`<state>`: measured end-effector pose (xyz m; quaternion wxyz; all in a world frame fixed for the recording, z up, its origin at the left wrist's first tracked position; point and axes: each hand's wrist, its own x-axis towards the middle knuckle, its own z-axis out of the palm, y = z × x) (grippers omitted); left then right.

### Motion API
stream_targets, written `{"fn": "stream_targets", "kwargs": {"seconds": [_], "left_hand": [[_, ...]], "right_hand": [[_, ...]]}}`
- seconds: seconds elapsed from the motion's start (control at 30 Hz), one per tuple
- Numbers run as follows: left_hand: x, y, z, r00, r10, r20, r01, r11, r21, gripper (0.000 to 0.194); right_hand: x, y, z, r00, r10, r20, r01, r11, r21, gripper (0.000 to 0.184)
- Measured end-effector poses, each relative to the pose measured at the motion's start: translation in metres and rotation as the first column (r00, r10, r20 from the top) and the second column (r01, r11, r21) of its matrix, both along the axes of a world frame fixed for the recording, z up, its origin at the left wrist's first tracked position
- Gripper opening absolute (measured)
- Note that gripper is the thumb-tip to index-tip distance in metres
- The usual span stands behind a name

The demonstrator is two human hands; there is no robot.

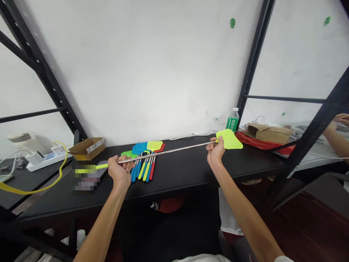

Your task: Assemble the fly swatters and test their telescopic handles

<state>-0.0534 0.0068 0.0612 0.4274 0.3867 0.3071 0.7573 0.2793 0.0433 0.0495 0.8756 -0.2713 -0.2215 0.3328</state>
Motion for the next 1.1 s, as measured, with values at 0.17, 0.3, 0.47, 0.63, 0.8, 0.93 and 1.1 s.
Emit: {"fn": "stream_targets", "kwargs": {"seconds": [0.17,0.3,0.47,0.63,0.8,0.93,1.1], "left_hand": [[0.018,-0.005,-0.003,0.999,-0.028,-0.018,0.028,1.000,0.001,0.045],[0.032,-0.010,-0.006,0.998,-0.057,-0.032,0.056,0.998,-0.018,0.046],[0.049,-0.014,-0.011,0.992,-0.112,-0.059,0.110,0.993,-0.030,0.046],[0.074,-0.021,-0.024,0.952,-0.269,-0.146,0.261,0.962,-0.075,0.051],[0.077,-0.022,-0.029,0.903,-0.376,-0.207,0.360,0.927,-0.108,0.054],[0.069,-0.021,-0.021,0.870,-0.410,-0.274,0.365,0.909,-0.202,0.053],[0.058,-0.020,-0.010,0.934,-0.296,-0.201,0.268,0.951,-0.155,0.050]], "right_hand": [[-0.019,-0.004,-0.002,0.999,0.044,0.031,-0.044,0.999,-0.005,0.044],[-0.028,-0.008,-0.004,0.995,0.081,0.061,-0.081,0.997,-0.002,0.043],[-0.044,-0.013,-0.004,0.994,0.092,0.059,-0.090,0.996,-0.020,0.048],[-0.074,-0.024,-0.013,0.975,0.193,0.106,-0.191,0.981,-0.032,0.047],[-0.083,-0.032,-0.015,0.965,0.225,0.132,-0.223,0.974,-0.033,0.046],[-0.070,-0.031,-0.007,0.958,0.244,0.149,-0.241,0.970,-0.043,0.046],[-0.039,-0.023,0.005,0.979,0.183,0.090,-0.180,0.983,-0.042,0.046]]}}
